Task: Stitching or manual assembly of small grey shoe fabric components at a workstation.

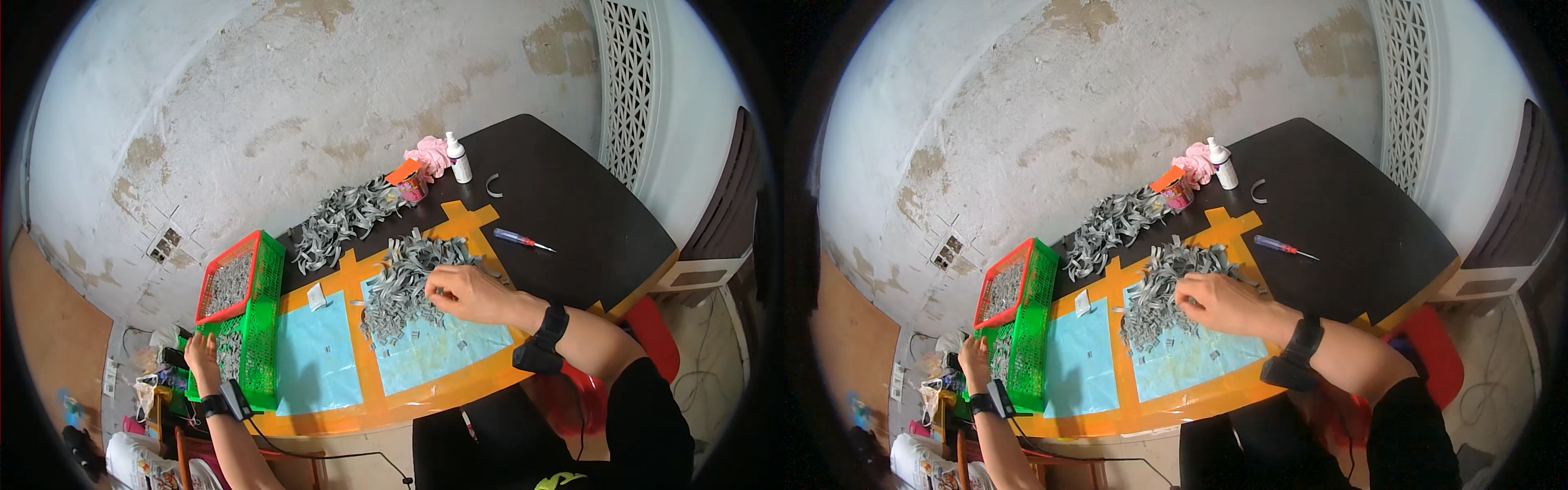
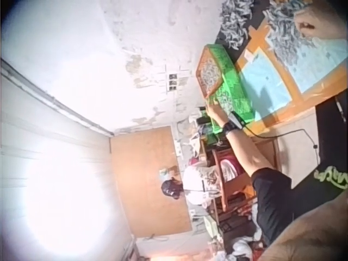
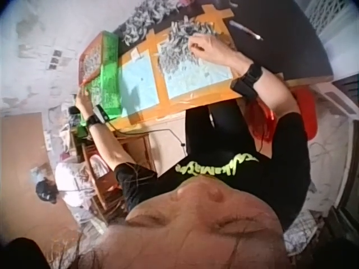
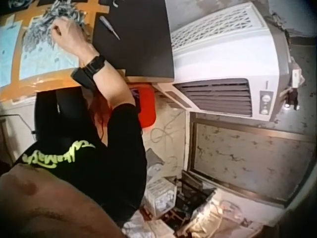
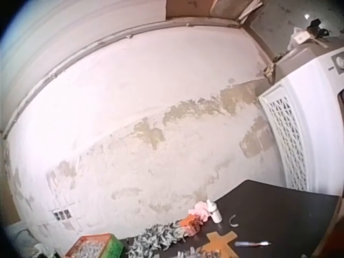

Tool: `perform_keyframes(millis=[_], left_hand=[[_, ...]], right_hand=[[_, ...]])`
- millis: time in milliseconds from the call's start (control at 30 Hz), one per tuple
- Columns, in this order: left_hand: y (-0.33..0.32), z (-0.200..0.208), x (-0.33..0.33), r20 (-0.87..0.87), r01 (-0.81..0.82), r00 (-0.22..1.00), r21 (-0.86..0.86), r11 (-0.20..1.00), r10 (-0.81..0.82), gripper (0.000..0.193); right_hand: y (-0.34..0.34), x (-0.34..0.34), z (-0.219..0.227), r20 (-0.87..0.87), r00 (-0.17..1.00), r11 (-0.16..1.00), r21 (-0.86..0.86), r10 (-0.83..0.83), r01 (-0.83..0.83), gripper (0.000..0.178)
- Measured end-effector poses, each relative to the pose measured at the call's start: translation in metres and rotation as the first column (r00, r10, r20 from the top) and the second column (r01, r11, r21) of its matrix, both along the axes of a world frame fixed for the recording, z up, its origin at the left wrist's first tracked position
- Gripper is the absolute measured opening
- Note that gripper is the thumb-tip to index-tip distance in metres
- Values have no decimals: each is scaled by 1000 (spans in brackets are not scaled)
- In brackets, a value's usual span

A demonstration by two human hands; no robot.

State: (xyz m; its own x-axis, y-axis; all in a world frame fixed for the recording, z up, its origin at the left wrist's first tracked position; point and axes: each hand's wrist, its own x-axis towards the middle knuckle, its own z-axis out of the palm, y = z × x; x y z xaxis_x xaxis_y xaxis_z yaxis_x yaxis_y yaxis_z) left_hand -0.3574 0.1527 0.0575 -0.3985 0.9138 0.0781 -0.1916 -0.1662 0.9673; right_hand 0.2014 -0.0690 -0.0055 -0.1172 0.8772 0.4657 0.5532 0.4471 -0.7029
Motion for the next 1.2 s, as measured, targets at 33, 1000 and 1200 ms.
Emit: perform_keyframes(millis=[33, 1000, 1200], left_hand=[[-5, 0, 18, -3, 2, 1000, -4, 1000, -2, 38], [-168, -64, 353, -390, 791, 473, -207, 575, -790, 12], [-172, -51, 367, 87, 829, 558, -111, 549, -825, 21]], right_hand=[[2, -1, 2, -81, 997, 1000, -17, -17, 16, 8], [3, -12, -5, -535, 838, 971, -127, 105, -203, 9], [4, 0, -4, -665, 745, 953, -197, 41, -228, 13]])
